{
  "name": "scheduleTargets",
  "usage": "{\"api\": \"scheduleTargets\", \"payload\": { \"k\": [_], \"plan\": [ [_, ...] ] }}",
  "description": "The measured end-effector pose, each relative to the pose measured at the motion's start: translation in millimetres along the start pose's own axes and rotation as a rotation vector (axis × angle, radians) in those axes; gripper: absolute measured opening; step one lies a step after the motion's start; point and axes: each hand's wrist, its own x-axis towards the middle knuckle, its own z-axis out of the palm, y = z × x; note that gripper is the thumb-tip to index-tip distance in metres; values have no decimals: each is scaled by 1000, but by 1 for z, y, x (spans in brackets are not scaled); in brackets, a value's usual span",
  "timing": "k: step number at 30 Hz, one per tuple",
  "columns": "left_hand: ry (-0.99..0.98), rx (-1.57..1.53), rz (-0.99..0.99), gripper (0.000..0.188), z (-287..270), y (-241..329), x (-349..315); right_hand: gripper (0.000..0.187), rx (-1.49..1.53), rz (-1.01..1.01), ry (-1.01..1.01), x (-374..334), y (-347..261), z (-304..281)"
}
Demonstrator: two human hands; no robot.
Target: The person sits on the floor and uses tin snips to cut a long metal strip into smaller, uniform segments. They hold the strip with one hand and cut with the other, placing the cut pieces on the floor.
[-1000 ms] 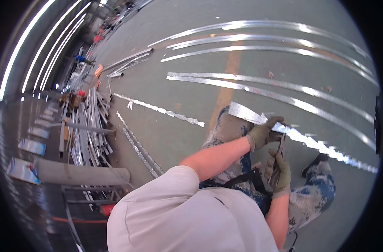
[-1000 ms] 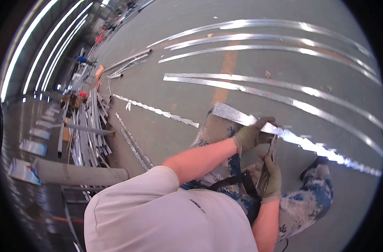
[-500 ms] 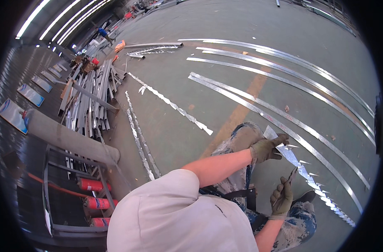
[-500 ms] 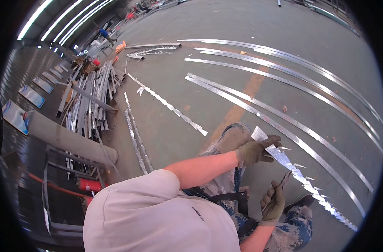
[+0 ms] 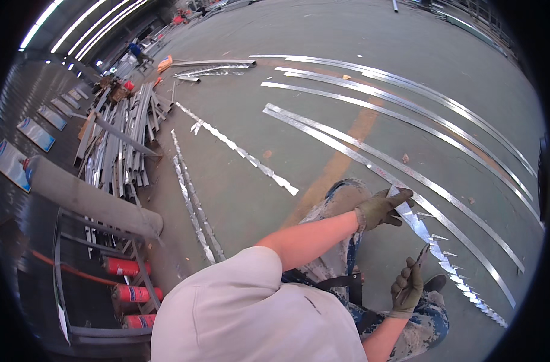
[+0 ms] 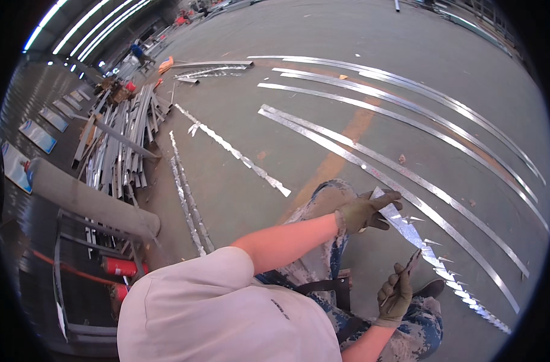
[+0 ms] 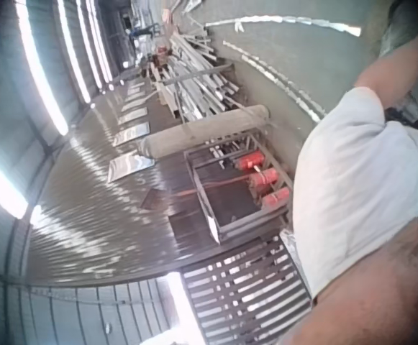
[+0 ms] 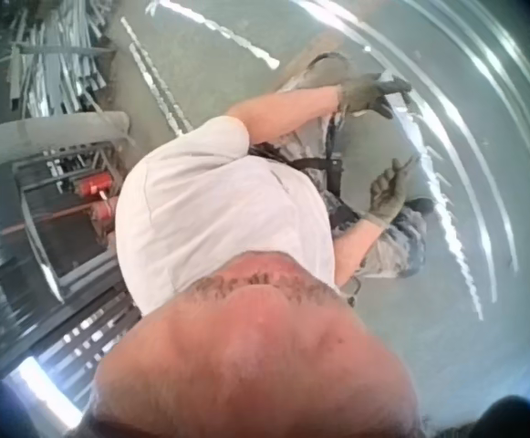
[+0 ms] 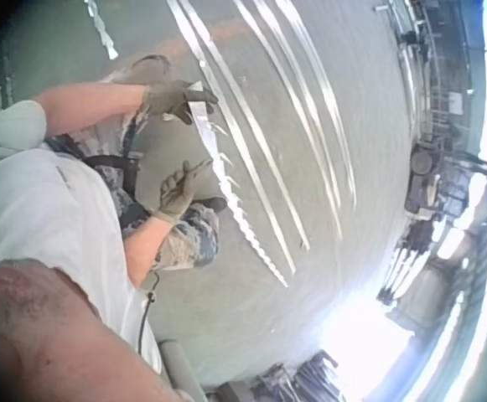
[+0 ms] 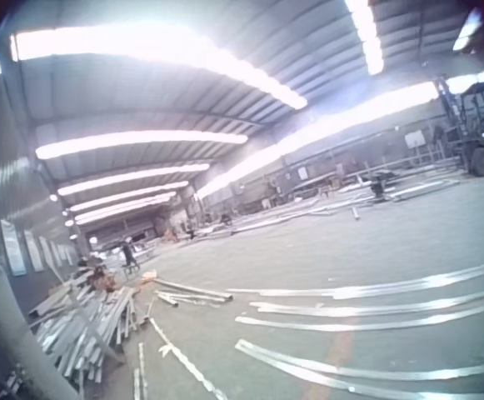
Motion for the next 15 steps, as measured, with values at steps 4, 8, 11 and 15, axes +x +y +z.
{"api": "scheduleTargets", "payload": {
  "k": [4, 8, 11, 15],
  "plan": [
    [-67, -18, -18, 44, -13, -7, 16, 38, 12, 1, 13, 2, 0, 1],
    [-54, -23, -62, 43, -9, -13, 22, 40, 66, 21, -6, 7, -2, -1],
    [-66, 373, 187, 34, -17, -30, 34, 40, 79, 24, 26, 13, 1, 3],
    [-117, 1399, 673, 29, -35, -69, 65, 43, -8, -19, 97, 12, 8, 0]
  ]
}}
